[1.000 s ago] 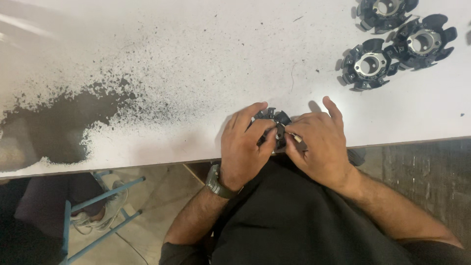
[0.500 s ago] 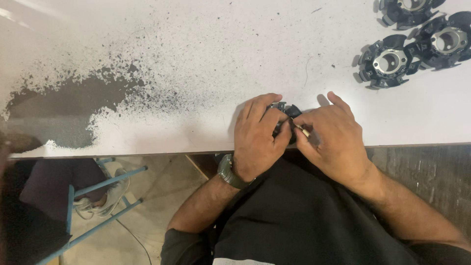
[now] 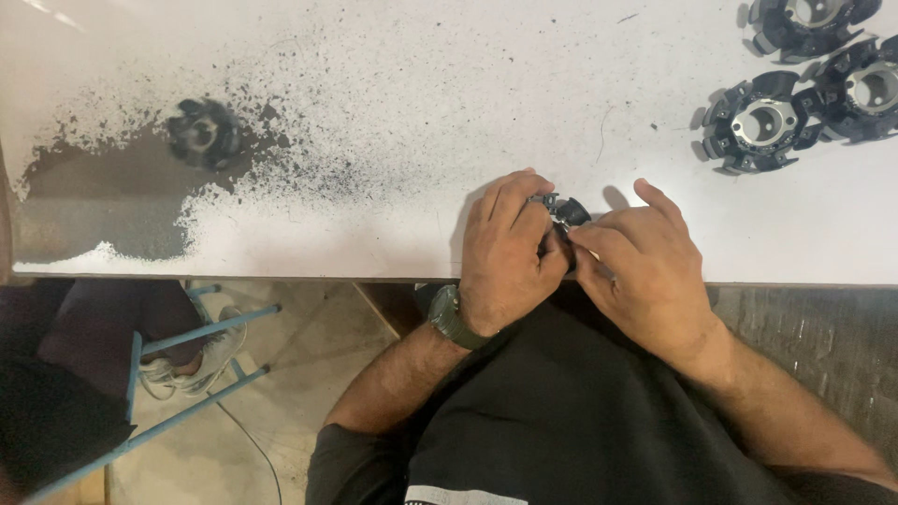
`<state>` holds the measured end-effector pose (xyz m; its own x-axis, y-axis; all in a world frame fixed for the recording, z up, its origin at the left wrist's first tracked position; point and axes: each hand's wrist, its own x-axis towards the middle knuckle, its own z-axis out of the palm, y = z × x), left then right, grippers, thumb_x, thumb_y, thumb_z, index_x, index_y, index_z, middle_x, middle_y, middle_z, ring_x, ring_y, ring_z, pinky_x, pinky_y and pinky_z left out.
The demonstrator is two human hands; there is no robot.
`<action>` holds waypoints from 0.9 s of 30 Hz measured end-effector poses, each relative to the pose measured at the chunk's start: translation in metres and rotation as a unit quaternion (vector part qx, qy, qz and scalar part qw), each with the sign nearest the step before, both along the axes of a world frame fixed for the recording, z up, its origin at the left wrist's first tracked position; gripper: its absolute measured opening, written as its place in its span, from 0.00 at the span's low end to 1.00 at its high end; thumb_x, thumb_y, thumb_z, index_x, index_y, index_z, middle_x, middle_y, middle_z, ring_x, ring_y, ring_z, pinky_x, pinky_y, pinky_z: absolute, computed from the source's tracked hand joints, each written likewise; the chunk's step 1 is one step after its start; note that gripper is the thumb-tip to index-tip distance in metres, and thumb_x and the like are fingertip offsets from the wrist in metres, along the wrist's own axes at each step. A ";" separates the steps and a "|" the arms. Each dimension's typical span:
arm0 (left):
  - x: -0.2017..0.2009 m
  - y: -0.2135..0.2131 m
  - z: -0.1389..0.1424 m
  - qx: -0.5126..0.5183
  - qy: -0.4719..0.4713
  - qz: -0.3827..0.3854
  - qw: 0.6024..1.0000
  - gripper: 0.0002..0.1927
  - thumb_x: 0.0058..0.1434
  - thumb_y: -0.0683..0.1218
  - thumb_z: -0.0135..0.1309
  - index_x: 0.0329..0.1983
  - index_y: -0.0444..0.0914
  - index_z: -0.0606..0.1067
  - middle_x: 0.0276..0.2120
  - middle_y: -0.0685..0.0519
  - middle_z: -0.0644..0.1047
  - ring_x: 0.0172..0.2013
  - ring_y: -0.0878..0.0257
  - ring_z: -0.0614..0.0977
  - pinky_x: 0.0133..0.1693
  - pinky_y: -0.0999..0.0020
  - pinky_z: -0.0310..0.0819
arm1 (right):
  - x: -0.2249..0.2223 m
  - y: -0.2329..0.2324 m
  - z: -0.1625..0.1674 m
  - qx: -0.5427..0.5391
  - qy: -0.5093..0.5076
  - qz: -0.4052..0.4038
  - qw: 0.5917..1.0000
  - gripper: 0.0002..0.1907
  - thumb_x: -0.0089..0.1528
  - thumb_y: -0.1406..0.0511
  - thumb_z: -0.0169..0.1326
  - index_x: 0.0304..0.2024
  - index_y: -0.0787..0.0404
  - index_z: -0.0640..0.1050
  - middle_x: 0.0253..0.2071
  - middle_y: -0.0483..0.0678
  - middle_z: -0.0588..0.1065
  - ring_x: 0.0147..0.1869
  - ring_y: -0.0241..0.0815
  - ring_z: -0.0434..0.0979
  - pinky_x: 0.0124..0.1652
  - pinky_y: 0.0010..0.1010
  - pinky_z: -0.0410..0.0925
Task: The person sits at a white worktable and assembles small black plastic rotor-like parts onto metal hub inserts, one at a time, using a small hand tool to press and seat each part. Finished assemblies are set aside in growing piles on the table, and at the end the person gathers the completed parts together.
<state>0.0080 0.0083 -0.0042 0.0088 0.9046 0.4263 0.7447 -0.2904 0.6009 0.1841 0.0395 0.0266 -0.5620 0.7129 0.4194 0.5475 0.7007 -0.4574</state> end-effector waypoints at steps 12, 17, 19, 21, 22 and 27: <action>-0.010 0.001 0.030 0.016 0.052 -0.005 0.998 0.10 0.63 0.42 0.63 0.47 0.38 0.80 0.62 0.47 0.71 0.64 0.49 0.72 0.64 0.52 0.69 | 0.011 0.003 -0.001 -0.022 0.066 -0.041 0.997 0.12 0.60 0.72 0.62 0.45 0.60 0.76 0.42 0.47 0.79 0.49 0.48 0.79 0.71 0.53 0.63; -0.019 0.004 0.042 -0.003 0.119 -0.032 0.992 0.07 0.59 0.42 0.63 0.40 0.38 0.79 0.60 0.48 0.72 0.66 0.49 0.70 0.62 0.52 0.68 | 0.011 0.006 -0.002 -0.027 0.062 -0.038 0.997 0.13 0.59 0.72 0.63 0.44 0.60 0.76 0.41 0.48 0.78 0.48 0.49 0.78 0.70 0.54 0.63; -0.018 0.001 0.047 -0.001 0.126 -0.058 0.990 0.08 0.58 0.42 0.63 0.40 0.38 0.79 0.58 0.48 0.73 0.64 0.49 0.72 0.61 0.52 0.69 | 0.013 0.006 0.002 -0.027 0.061 -0.038 0.997 0.13 0.59 0.72 0.64 0.44 0.60 0.76 0.41 0.48 0.78 0.48 0.50 0.78 0.70 0.54 0.63; -0.015 -0.001 0.051 0.014 0.120 -0.096 0.988 0.10 0.57 0.41 0.62 0.42 0.39 0.79 0.57 0.48 0.73 0.61 0.50 0.74 0.59 0.52 0.71 | 0.014 0.006 0.004 -0.027 0.059 -0.036 0.997 0.13 0.59 0.72 0.64 0.44 0.60 0.77 0.41 0.48 0.78 0.48 0.50 0.78 0.70 0.55 0.63; -0.015 -0.001 0.051 -0.009 0.091 -0.093 0.991 0.10 0.58 0.40 0.62 0.43 0.38 0.78 0.56 0.49 0.74 0.58 0.51 0.76 0.56 0.54 0.73 | 0.013 0.007 0.003 -0.024 0.057 -0.035 0.997 0.13 0.59 0.72 0.64 0.45 0.60 0.77 0.41 0.48 0.78 0.49 0.50 0.78 0.71 0.55 0.62; -0.010 0.005 0.047 -0.008 0.016 -0.049 0.999 0.10 0.62 0.38 0.59 0.46 0.37 0.75 0.48 0.51 0.77 0.47 0.51 0.80 0.49 0.58 0.76 | 0.010 0.007 -0.007 0.003 0.085 -0.009 0.996 0.14 0.59 0.73 0.64 0.44 0.60 0.76 0.44 0.48 0.78 0.53 0.49 0.78 0.74 0.55 0.55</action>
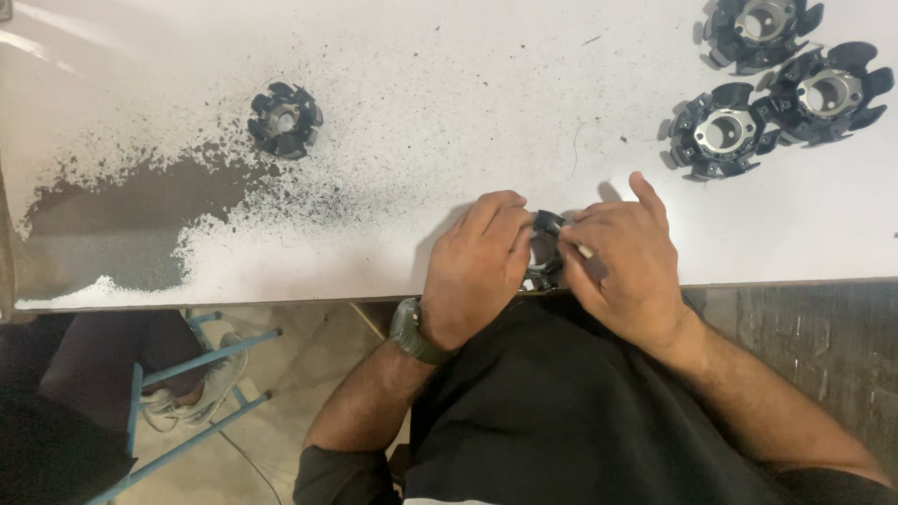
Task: The person sits at a white worktable and assembles small black plastic rotor-like parts onto metal hub inserts, one at a time, using a small hand tool to press and seat each part. Finished assemblies are set aside in growing piles on the table, and at the end the person gathers the completed parts together.
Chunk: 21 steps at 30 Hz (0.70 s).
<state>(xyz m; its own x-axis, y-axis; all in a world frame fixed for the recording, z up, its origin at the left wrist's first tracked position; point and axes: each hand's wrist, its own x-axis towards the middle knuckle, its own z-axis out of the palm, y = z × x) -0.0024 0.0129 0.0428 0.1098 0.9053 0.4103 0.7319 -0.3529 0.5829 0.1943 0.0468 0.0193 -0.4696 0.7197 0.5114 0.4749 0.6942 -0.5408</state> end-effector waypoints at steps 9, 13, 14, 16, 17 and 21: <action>-0.005 -0.005 -0.006 -0.050 -0.055 0.002 0.997 0.07 0.63 0.37 0.57 0.43 0.35 0.73 0.46 0.49 0.77 0.43 0.50 0.81 0.44 0.59 0.78 | -0.004 -0.005 -0.015 0.009 -0.034 0.013 0.999 0.15 0.56 0.73 0.66 0.44 0.59 0.78 0.41 0.47 0.77 0.53 0.47 0.77 0.75 0.56 0.51; -0.011 -0.008 -0.011 -0.050 -0.054 0.004 0.997 0.07 0.62 0.37 0.56 0.42 0.35 0.72 0.48 0.48 0.77 0.44 0.48 0.82 0.43 0.58 0.78 | -0.007 -0.006 -0.019 0.020 -0.028 0.010 0.999 0.15 0.56 0.73 0.66 0.44 0.59 0.77 0.40 0.47 0.76 0.53 0.48 0.77 0.75 0.55 0.51; -0.013 -0.009 -0.013 -0.050 -0.055 0.002 0.997 0.07 0.61 0.37 0.56 0.42 0.35 0.72 0.49 0.48 0.77 0.43 0.48 0.82 0.42 0.57 0.78 | -0.008 -0.007 -0.020 0.025 -0.022 0.012 0.999 0.15 0.57 0.73 0.66 0.43 0.59 0.77 0.40 0.47 0.76 0.53 0.48 0.78 0.75 0.55 0.51; -0.014 -0.010 -0.016 -0.053 -0.058 0.002 0.997 0.07 0.61 0.37 0.56 0.41 0.35 0.71 0.49 0.47 0.77 0.42 0.49 0.82 0.41 0.58 0.78 | -0.009 -0.008 -0.020 0.036 -0.016 0.017 0.999 0.15 0.57 0.73 0.66 0.43 0.59 0.77 0.40 0.47 0.76 0.53 0.48 0.78 0.75 0.55 0.52; -0.014 -0.011 -0.017 -0.057 -0.061 0.003 0.996 0.06 0.62 0.36 0.55 0.41 0.35 0.71 0.50 0.48 0.77 0.41 0.49 0.82 0.40 0.59 0.79 | -0.011 -0.008 -0.020 0.041 -0.018 0.020 0.999 0.15 0.57 0.73 0.66 0.43 0.59 0.76 0.41 0.47 0.76 0.53 0.48 0.78 0.74 0.55 0.52; -0.011 -0.014 -0.021 -0.059 -0.075 0.009 0.995 0.07 0.61 0.37 0.56 0.41 0.35 0.71 0.50 0.47 0.77 0.39 0.50 0.83 0.37 0.59 0.79 | -0.015 -0.006 -0.023 0.047 -0.032 0.017 0.998 0.16 0.57 0.75 0.66 0.45 0.59 0.77 0.41 0.47 0.76 0.51 0.47 0.78 0.73 0.53 0.59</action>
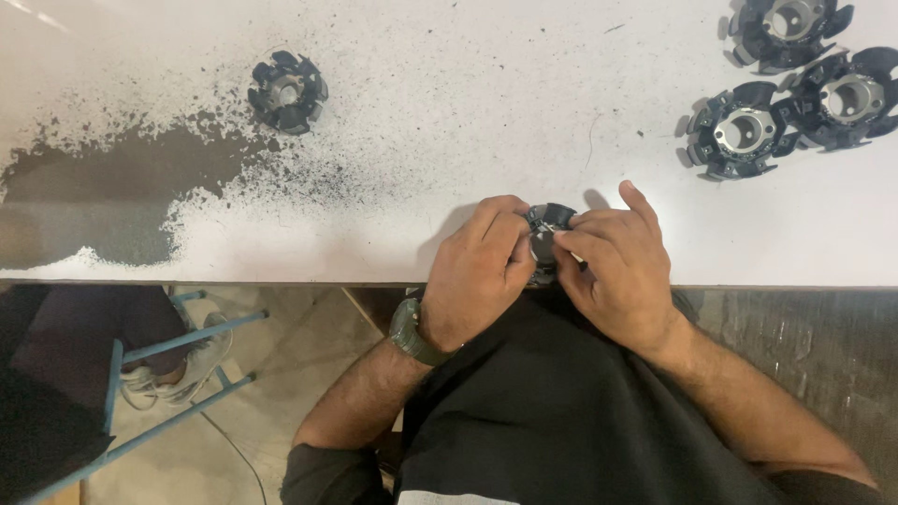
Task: The person sits at a white worktable and assembles small black plastic rotor-like parts onto metal hub inserts, one at a time, using a small hand tool to press and seat each part. Finished assemblies are set aside in growing piles on the table, and at the end the person gathers the completed parts together.
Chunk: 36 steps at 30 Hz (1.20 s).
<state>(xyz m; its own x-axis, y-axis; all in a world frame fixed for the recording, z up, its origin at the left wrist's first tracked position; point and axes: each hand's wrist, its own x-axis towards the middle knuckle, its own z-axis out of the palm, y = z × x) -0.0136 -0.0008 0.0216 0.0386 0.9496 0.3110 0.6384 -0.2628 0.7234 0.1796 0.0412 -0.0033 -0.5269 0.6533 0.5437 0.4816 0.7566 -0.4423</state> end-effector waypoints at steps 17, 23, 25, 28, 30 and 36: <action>-0.141 0.032 -0.011 0.001 0.235 0.220 0.947 0.30 0.62 0.62 0.65 0.55 0.35 0.75 0.48 0.42 0.79 0.43 0.54 0.81 0.43 0.58 0.79 | 0.045 0.045 0.023 0.054 0.030 -0.111 0.992 0.11 0.72 0.75 0.60 0.54 0.63 0.74 0.53 0.51 0.79 0.58 0.47 0.78 0.78 0.44 0.53; -0.203 0.066 0.008 -0.122 0.069 0.279 0.950 0.59 0.59 0.67 0.68 0.77 0.31 0.49 0.64 0.33 0.70 0.61 0.45 0.76 0.59 0.50 0.73 | 0.050 0.028 0.009 0.016 0.066 -0.067 0.995 0.10 0.71 0.73 0.60 0.51 0.62 0.73 0.50 0.52 0.79 0.58 0.48 0.80 0.74 0.46 0.58; -0.186 0.043 0.010 -0.207 0.127 0.300 0.923 0.64 0.49 0.66 0.69 0.79 0.36 0.49 0.65 0.36 0.71 0.65 0.46 0.75 0.65 0.51 0.70 | 0.048 0.023 0.007 -0.010 0.084 -0.077 0.993 0.10 0.71 0.74 0.60 0.51 0.62 0.73 0.49 0.52 0.79 0.58 0.47 0.81 0.73 0.45 0.60; -0.173 0.030 0.012 -0.008 0.257 0.154 0.954 0.62 0.51 0.61 0.76 0.77 0.34 0.50 0.71 0.32 0.60 0.70 0.39 0.63 0.68 0.43 0.60 | 0.049 0.021 0.009 -0.051 0.089 -0.085 0.991 0.09 0.72 0.73 0.60 0.50 0.62 0.73 0.47 0.51 0.79 0.57 0.47 0.82 0.74 0.46 0.61; -0.167 0.038 0.011 -0.043 0.218 0.075 0.972 0.63 0.49 0.58 0.75 0.77 0.33 0.49 0.71 0.32 0.59 0.69 0.37 0.62 0.67 0.42 0.57 | 0.051 0.021 0.010 -0.058 0.087 -0.072 0.992 0.08 0.73 0.73 0.60 0.50 0.63 0.73 0.47 0.52 0.79 0.58 0.46 0.82 0.75 0.46 0.61; -0.094 0.041 -0.003 -0.085 0.170 0.013 0.982 0.56 0.46 0.58 0.74 0.72 0.36 0.57 0.64 0.38 0.66 0.63 0.43 0.69 0.64 0.41 0.59 | 0.048 0.014 0.011 -0.090 0.105 -0.054 0.989 0.09 0.72 0.72 0.59 0.51 0.62 0.72 0.45 0.52 0.79 0.57 0.45 0.82 0.75 0.47 0.59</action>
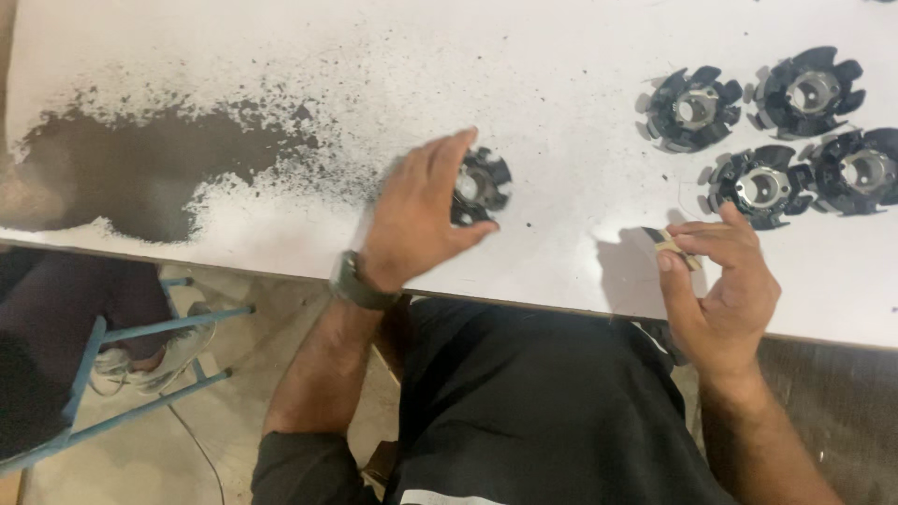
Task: The person sits at a white worktable and assembles small black plastic rotor-like parts onto metal hub inserts, one at a time, using a small hand tool to press and seat each part. Finished assemblies are set aside in growing piles on the table, and at the end the person gathers the completed parts together.
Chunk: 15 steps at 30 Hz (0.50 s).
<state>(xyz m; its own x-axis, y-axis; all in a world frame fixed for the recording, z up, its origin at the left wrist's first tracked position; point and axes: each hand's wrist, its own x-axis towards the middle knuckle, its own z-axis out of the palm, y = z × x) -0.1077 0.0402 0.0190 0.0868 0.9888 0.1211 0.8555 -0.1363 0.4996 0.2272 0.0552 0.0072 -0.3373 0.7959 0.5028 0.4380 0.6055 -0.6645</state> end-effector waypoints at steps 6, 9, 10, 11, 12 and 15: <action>0.070 -0.040 0.005 0.069 -0.065 -0.056 0.994 0.45 0.46 0.60 0.73 0.61 0.35 0.66 0.63 0.37 0.67 0.62 0.41 0.70 0.62 0.42 0.61 | -0.013 -0.014 0.000 -0.026 0.019 0.000 0.999 0.11 0.67 0.72 0.59 0.49 0.61 0.73 0.45 0.51 0.79 0.54 0.45 0.82 0.75 0.51 0.59; 0.084 -0.036 0.012 0.102 -0.083 -0.053 0.990 0.33 0.50 0.59 0.71 0.49 0.34 0.71 0.59 0.37 0.70 0.58 0.41 0.72 0.59 0.44 0.63 | -0.018 -0.013 0.001 -0.027 0.017 0.000 0.999 0.11 0.66 0.72 0.60 0.49 0.61 0.73 0.45 0.50 0.79 0.55 0.46 0.82 0.75 0.53 0.61; 0.091 -0.034 0.014 0.116 -0.081 -0.048 0.989 0.28 0.53 0.58 0.70 0.44 0.34 0.73 0.57 0.38 0.71 0.57 0.42 0.73 0.59 0.45 0.64 | -0.019 -0.012 0.003 -0.028 0.013 0.000 1.000 0.11 0.65 0.73 0.60 0.49 0.61 0.74 0.45 0.50 0.79 0.54 0.47 0.82 0.75 0.53 0.61; 0.097 -0.031 0.015 0.112 -0.074 -0.038 0.990 0.22 0.56 0.55 0.68 0.41 0.36 0.74 0.56 0.41 0.73 0.57 0.45 0.75 0.59 0.46 0.66 | -0.021 -0.012 0.004 -0.028 0.011 0.000 1.000 0.11 0.65 0.73 0.60 0.48 0.61 0.74 0.45 0.50 0.79 0.53 0.47 0.81 0.74 0.53 0.61; 0.102 -0.027 0.015 0.108 -0.066 -0.030 0.991 0.16 0.59 0.52 0.66 0.38 0.37 0.75 0.55 0.45 0.76 0.56 0.48 0.77 0.59 0.47 0.67 | -0.024 -0.011 0.006 -0.019 0.003 0.006 1.000 0.12 0.64 0.73 0.61 0.48 0.61 0.75 0.45 0.50 0.79 0.53 0.48 0.81 0.73 0.53 0.62; 0.099 -0.024 0.018 0.103 -0.089 0.008 0.991 0.10 0.63 0.47 0.62 0.33 0.38 0.75 0.53 0.48 0.79 0.52 0.53 0.79 0.56 0.52 0.72 | -0.036 -0.009 0.010 0.005 -0.024 0.016 1.000 0.13 0.61 0.72 0.63 0.47 0.60 0.75 0.44 0.48 0.79 0.52 0.48 0.80 0.70 0.53 0.63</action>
